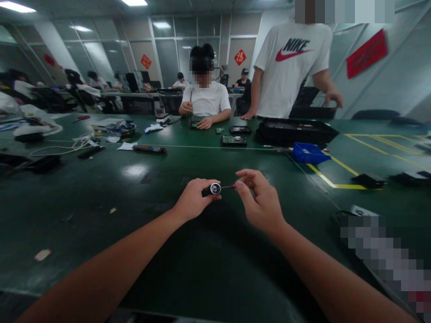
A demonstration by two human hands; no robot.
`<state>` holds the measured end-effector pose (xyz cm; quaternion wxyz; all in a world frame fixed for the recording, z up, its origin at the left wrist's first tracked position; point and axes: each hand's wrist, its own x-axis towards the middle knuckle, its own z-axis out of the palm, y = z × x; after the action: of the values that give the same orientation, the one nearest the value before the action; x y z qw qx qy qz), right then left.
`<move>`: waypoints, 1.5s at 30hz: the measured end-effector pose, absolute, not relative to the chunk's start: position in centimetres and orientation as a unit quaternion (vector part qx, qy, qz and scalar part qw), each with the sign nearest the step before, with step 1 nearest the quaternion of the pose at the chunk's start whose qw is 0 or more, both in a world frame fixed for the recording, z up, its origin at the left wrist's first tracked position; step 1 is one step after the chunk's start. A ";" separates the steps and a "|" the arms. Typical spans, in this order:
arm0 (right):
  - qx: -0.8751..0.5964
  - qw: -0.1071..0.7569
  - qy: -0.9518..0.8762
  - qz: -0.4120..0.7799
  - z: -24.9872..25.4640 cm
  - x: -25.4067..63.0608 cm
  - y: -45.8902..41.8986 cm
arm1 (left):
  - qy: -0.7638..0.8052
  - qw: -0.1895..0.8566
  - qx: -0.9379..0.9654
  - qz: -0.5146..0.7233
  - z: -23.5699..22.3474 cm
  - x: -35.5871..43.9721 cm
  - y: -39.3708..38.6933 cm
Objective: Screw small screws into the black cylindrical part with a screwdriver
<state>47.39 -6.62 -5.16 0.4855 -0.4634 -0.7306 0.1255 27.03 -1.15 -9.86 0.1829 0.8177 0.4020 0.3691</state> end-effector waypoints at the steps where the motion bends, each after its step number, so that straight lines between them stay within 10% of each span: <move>1: -0.471 0.506 -0.705 0.160 -5.3 47.3 -6.4 | 0.407 0.181 0.815 0.371 -9.9 27.0 -1.1; 14: -0.451 0.586 -0.526 0.419 -6.8 48.0 -3.7 | 0.392 0.169 0.825 0.370 -9.6 26.5 -0.9; 26: -0.492 0.542 -0.660 0.170 -5.8 47.2 -5.7 | 0.399 0.161 0.828 0.359 -9.5 26.7 -1.1; 45: -0.506 0.512 -0.675 0.160 -5.3 46.9 -6.3 | 0.404 0.161 0.828 0.353 -9.7 26.7 -1.1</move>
<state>46.91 -6.26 -5.33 0.5117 -0.5065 -0.6752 0.1605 26.68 -1.05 -9.68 0.1608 0.8283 0.4041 0.3532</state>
